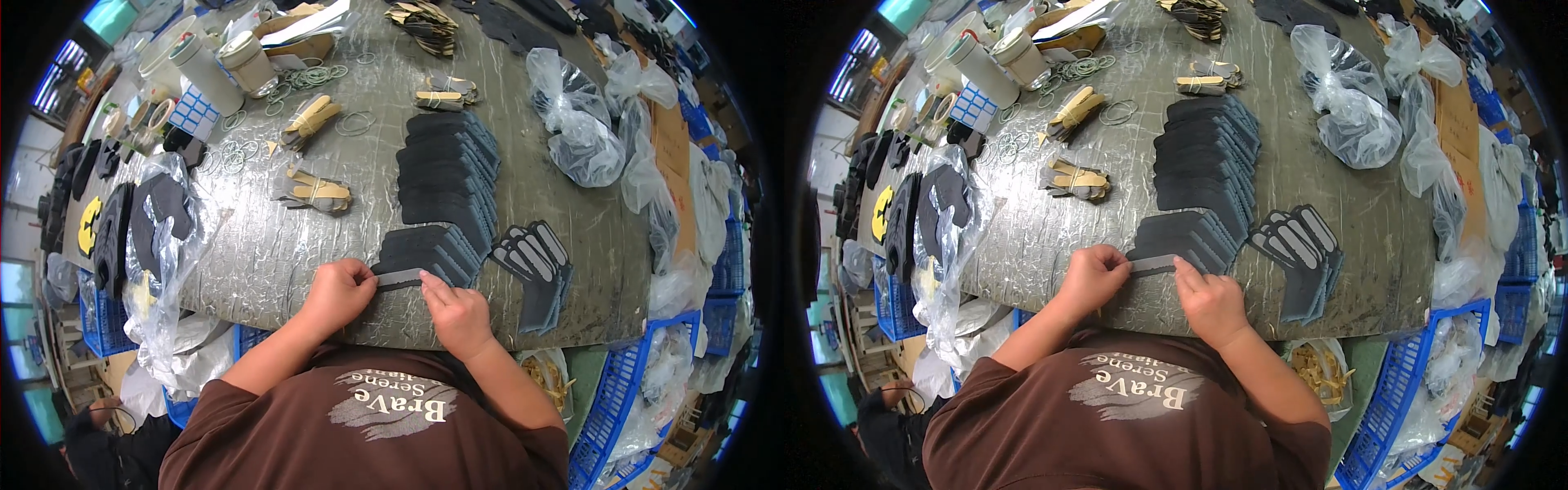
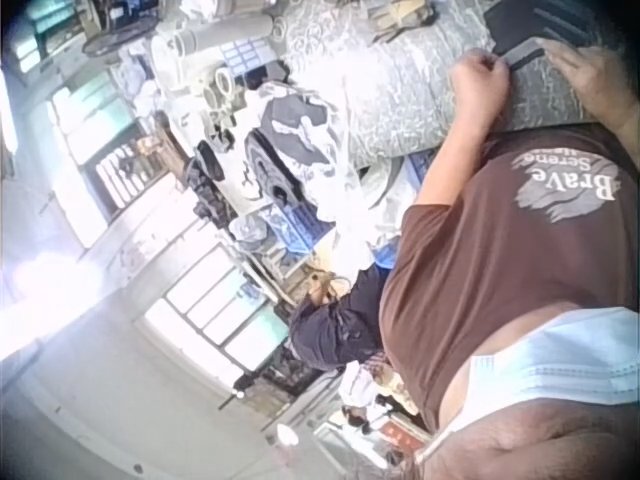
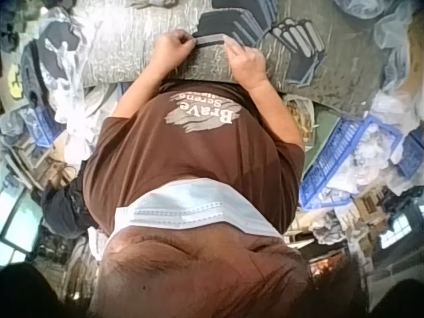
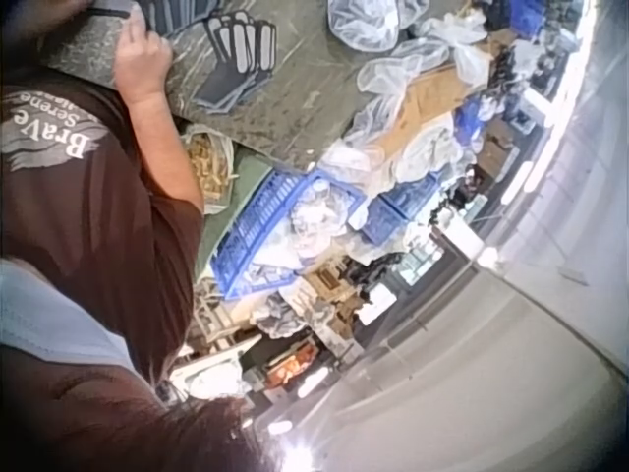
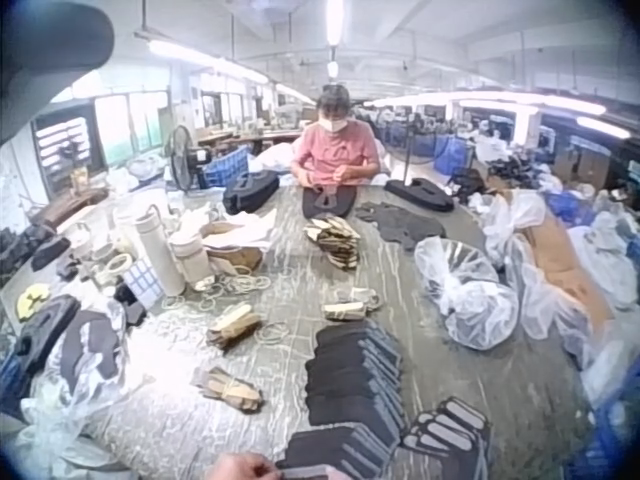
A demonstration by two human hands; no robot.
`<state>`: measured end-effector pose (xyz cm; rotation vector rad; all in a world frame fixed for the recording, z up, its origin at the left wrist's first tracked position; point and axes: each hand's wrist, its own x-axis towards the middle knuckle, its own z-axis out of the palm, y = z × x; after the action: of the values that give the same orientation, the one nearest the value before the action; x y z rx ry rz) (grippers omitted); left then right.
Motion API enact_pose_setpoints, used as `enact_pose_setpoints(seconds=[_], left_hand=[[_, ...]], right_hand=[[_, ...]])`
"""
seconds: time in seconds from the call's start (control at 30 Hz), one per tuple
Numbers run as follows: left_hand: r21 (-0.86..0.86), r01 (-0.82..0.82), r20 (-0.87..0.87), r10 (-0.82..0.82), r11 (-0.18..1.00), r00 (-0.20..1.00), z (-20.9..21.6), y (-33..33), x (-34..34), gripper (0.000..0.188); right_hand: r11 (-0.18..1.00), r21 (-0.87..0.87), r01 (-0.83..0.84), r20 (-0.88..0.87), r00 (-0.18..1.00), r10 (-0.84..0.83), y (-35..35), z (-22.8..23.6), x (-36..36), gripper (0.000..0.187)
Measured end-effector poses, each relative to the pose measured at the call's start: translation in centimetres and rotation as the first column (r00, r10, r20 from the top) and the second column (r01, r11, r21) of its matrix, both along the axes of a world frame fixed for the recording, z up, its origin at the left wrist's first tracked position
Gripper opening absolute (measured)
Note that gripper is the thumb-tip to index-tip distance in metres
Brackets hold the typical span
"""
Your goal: Sorting and bundling black shoe components using rubber bands.
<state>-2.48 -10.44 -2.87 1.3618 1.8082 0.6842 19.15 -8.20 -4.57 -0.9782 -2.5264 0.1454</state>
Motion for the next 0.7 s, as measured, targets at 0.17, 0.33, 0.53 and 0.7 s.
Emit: enact_pose_setpoints(seconds=[0.17, 0.33, 0.53, 0.7], left_hand=[[0.07, 0.054, -0.127, -0.045, 0.996, 0.991, 0.2, 0.2, 0.5, 0.011], [0.308, 0.156, -0.056, -0.146, 0.939, 0.988, -0.2, -0.1, 0.1, 0.006], [0.097, 0.12, 0.297, -0.144, 0.988, 0.944, 0.1, 2.0, 1.8, 0.011], [0.129, 0.686, -0.559, -0.519, 0.716, 0.647, 0.5, 4.1, 3.6, 0.038]], right_hand=[[0.998, -0.066, 0.014, -0.038, 0.999, -0.017, 0.0, -0.5, 0.3, 0.011], [0.957, -0.189, 0.22, -0.464, 0.839, -0.285, 0.2, -0.5, 0.4, 0.018], [0.785, -0.436, 0.44, -0.407, 0.682, -0.608, -0.7, 3.9, 4.3, 0.017], [0.577, -0.19, 0.794, -0.317, 0.507, -0.802, -0.6, 3.7, 12.4, 0.015]])
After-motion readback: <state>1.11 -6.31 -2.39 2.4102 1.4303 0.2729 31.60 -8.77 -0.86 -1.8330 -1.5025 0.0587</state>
